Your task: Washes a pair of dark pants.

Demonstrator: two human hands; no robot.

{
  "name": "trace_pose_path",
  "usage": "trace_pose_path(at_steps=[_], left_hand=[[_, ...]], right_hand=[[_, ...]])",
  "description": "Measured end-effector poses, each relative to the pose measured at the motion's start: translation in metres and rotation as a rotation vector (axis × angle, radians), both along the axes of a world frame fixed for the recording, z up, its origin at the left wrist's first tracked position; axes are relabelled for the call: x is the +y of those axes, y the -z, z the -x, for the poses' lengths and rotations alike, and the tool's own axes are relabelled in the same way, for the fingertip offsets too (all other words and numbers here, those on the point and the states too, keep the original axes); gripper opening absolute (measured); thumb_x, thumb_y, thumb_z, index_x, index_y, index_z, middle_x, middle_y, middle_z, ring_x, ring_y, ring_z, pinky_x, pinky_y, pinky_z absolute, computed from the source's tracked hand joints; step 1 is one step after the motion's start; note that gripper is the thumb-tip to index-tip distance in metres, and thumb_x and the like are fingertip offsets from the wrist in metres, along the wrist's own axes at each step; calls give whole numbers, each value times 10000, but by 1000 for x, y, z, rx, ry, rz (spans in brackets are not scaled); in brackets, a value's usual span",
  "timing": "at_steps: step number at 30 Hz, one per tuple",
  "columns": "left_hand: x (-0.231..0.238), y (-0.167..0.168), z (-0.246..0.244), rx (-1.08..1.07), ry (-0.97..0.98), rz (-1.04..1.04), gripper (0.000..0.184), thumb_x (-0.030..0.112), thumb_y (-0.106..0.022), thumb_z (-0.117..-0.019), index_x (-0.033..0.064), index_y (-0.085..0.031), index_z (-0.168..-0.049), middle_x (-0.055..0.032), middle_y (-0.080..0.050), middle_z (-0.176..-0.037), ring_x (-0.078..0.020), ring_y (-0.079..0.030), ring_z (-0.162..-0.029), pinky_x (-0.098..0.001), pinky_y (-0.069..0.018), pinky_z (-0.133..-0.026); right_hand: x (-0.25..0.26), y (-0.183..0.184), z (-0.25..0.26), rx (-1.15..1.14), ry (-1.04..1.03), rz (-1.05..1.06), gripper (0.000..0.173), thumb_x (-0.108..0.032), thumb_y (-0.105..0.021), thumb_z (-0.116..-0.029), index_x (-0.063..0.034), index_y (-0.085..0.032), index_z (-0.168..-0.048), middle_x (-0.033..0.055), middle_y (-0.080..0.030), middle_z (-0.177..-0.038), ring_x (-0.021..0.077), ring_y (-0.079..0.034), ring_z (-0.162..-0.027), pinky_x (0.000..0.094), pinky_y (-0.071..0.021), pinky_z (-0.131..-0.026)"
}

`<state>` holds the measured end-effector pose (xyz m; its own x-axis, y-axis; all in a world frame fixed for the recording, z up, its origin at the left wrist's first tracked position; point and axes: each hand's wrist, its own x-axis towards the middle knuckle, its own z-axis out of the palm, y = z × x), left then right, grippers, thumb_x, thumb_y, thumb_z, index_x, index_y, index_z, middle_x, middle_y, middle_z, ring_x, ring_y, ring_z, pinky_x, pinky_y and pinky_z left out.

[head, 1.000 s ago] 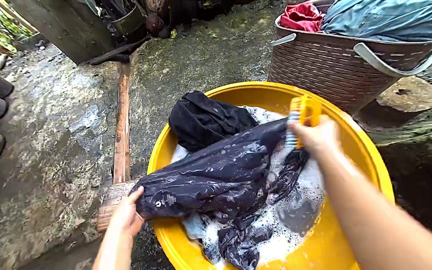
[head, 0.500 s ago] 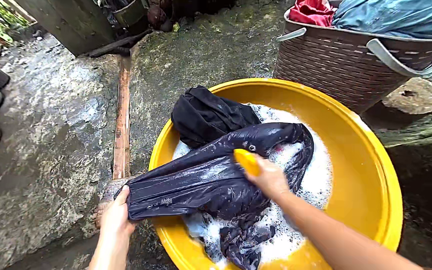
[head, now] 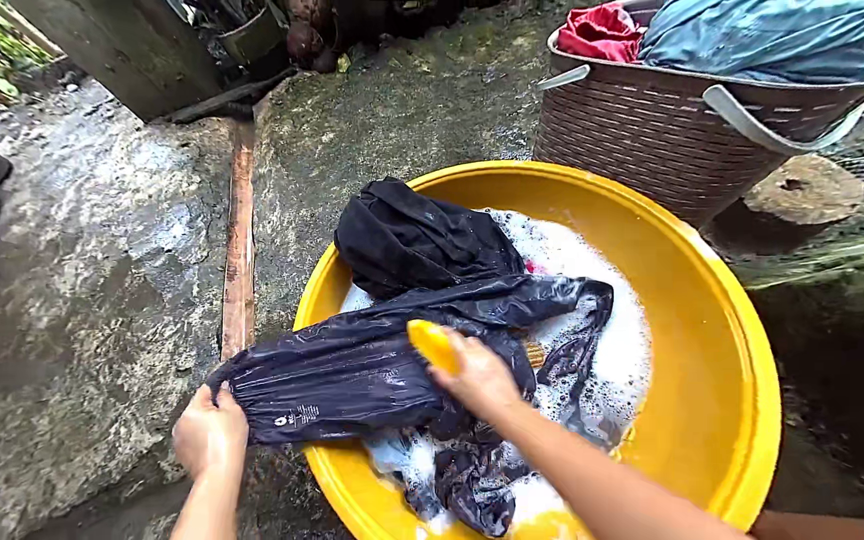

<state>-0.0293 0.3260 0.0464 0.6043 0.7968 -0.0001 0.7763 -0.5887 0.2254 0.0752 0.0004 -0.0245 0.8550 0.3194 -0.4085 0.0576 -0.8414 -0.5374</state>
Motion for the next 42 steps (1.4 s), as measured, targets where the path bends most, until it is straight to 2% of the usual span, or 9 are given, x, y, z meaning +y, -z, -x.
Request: trace_pose_path(at_steps=[4,7,10,14,23,26,31,38,42], left_hand=[[18,27,5,-63,262,-126,303,185,-561,-1039,-37,-714,-1176,-338,-603,-1318,-519,-458,-1372,-710,-221,-1164],[16,34,10,-121,315,-92,237,108,-575,-1016,-62,-714,-1103,-331,-573,-1325,-505,-513,-1296,-686,-308,-1126],[3,26,40,-103,293,-107,248,95,-561,-993,-21,-740,-1119,-287,-404,-1566,-492,-444,-1404,-672,-372,-1106],[-29,24,90,-37,191,-169,317,99,-494,-1011,-10,-725,-1200,-237,-542,-1480,-507,-518,-1328,-692,-378,-1064],[-45,22,88,-69,-70,-171,312,141,-484,-1054,6,-714,-1216,-257,-618,-1333,-499,-564,-1226,-652,-425,-1005],[-46,26,86,-77,-100,-162,325,126,-460,-1056,1,-701,-1235,-253,-606,-1353,-490,-556,-1243,-642,-422,-1020],[-48,25,89,-93,-99,-151,316,99,-465,-1054,3,-700,-1243,-244,-598,-1369,-474,-546,-1263,-630,-406,-1041],[-49,27,89,-70,-97,-147,298,129,-493,-1055,19,-710,-1227,-219,-605,-1374,-465,-541,-1275,-642,-401,-1030],[-49,30,88,-89,-98,-162,299,130,-498,-1050,34,-713,-1234,-205,-609,-1377,-455,-543,-1278,-633,-408,-1029]], right_hand=[[-90,22,-36,63,313,246,695,-488,-698,-958,-110,-461,-1490,282,-647,-1252,471,-659,-1130,650,-528,-924],[-51,-14,-32,123,426,117,729,-494,-699,-958,-44,-445,-1474,287,-657,-1216,466,-665,-1111,644,-532,-921],[33,-61,10,187,153,-82,798,-496,-685,-918,-94,-386,-1539,217,-626,-1310,383,-661,-1147,571,-545,-952],[97,-76,67,243,-384,-154,780,-441,-658,-969,-217,-313,-1631,248,-531,-1437,427,-583,-1252,592,-490,-1016],[-116,3,-29,110,380,279,659,-471,-657,-979,-54,-472,-1454,286,-661,-1226,475,-670,-1108,661,-531,-901],[-46,-51,-4,189,309,134,746,-528,-634,-965,-46,-427,-1496,242,-678,-1212,413,-680,-1113,616,-537,-935],[96,-90,102,298,-424,-73,792,-474,-636,-973,-160,-311,-1623,271,-578,-1377,447,-636,-1172,620,-519,-947],[-83,-8,-3,167,175,304,659,-503,-589,-1007,-72,-447,-1484,256,-674,-1222,438,-668,-1144,628,-526,-943],[-60,-37,-14,193,286,299,728,-510,-637,-966,-33,-433,-1476,254,-672,-1229,420,-671,-1147,618,-528,-946]])
